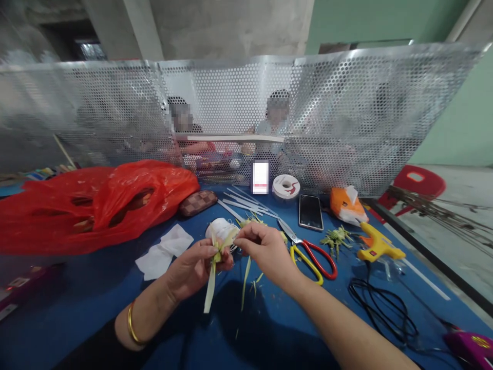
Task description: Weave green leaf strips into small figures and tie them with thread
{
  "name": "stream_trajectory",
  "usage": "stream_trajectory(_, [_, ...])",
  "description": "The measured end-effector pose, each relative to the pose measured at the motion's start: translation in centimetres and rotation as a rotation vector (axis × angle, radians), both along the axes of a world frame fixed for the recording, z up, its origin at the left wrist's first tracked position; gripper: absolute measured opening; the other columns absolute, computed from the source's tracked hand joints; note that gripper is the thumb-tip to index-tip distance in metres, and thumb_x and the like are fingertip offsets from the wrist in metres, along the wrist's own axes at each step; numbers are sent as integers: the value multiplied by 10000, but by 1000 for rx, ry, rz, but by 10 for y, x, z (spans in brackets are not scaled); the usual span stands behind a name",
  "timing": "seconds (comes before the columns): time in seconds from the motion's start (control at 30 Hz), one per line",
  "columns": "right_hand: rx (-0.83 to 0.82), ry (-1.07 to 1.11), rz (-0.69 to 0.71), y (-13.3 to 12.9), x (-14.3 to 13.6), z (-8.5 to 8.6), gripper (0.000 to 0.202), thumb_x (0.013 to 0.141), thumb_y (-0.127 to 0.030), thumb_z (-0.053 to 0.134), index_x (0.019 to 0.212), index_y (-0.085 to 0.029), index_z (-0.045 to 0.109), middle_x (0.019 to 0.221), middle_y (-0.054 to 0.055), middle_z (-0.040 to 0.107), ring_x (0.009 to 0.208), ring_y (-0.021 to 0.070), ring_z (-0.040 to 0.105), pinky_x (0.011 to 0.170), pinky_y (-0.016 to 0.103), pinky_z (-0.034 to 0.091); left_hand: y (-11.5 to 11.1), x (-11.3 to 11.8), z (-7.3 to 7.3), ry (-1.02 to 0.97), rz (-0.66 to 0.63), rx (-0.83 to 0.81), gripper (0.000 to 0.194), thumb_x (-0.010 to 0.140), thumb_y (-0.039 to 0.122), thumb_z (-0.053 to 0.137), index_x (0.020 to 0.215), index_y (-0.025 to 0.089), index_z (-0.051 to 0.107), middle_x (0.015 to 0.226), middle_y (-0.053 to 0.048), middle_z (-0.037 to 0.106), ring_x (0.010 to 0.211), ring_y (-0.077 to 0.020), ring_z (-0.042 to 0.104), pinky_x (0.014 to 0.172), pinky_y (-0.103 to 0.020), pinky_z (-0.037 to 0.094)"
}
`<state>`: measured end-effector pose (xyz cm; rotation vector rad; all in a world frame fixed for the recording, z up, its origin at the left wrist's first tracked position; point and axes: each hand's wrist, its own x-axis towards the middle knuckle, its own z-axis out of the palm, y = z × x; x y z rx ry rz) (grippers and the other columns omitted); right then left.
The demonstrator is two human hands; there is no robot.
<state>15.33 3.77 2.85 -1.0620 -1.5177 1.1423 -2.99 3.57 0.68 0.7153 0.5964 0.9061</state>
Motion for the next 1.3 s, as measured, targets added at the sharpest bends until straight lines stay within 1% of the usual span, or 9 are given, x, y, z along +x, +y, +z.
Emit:
stream_trajectory(0.13, [-176,129,97,-2,-4,1,210,717,-338,715,674,-178,585,603,-20,588,520,101,517,512,244,416,2,2,-4,-82,68,-24,160,629,183,761,764,109,717,724,-51,714,703,-153,669,805,-282,530])
stream_trajectory(0.27, [-284,296,130,0,0,0,234,696,-303,752,659,-173,561,576,-20,588,545,111,562,550,246,432,2,3,-5,-182,140,-81,155,628,166,761,764,114,708,713,-33,698,714,-140,659,816,-268,531])
stream_trajectory(0.33, [-264,341,125,3,4,0,228,699,-282,756,660,-177,557,558,-32,562,561,118,573,557,246,429,2,2,-3,-189,176,-85,143,640,178,759,758,128,695,704,-23,688,727,-141,658,842,-280,526])
stream_trajectory(0.4, [-194,324,105,5,6,0,212,735,-301,726,673,-177,566,575,-31,564,533,103,540,536,243,409,2,1,-1,-168,162,-56,140,646,195,759,744,132,682,697,-21,675,739,-151,653,854,-299,526])
stream_trajectory(0.57, [-96,112,87,2,0,1,144,766,-317,666,846,-199,647,583,-54,523,452,71,394,458,233,319,-1,5,1,-144,77,-38,151,619,198,762,727,125,686,693,-29,662,726,-150,638,823,-292,529])
stream_trajectory(0.7, [-98,16,100,-2,-4,0,116,750,-289,668,719,-196,606,580,-47,524,480,84,464,484,241,359,-2,7,1,-179,47,-41,147,614,214,772,701,116,705,683,-28,664,710,-134,634,792,-247,525])
stream_trajectory(0.87, [-145,73,166,-2,-5,-3,166,782,-301,641,696,-193,549,605,-39,549,498,91,500,522,253,406,-4,8,1,-207,8,-3,138,636,241,769,679,124,710,680,-23,662,698,-128,632,780,-237,528])
stream_trajectory(1.07, [-194,232,205,-2,-6,-6,258,801,-370,661,691,-189,514,576,-54,516,494,91,516,548,253,416,-5,9,-3,-188,59,-8,150,630,248,780,681,126,709,690,-30,673,722,-137,637,761,-228,536])
stream_trajectory(1.3, [-253,473,154,3,3,-4,298,805,-411,672,696,-171,533,729,-20,553,467,54,491,467,220,329,0,4,-4,-319,90,-13,112,676,194,763,735,119,703,708,-18,671,729,-118,646,805,-227,547])
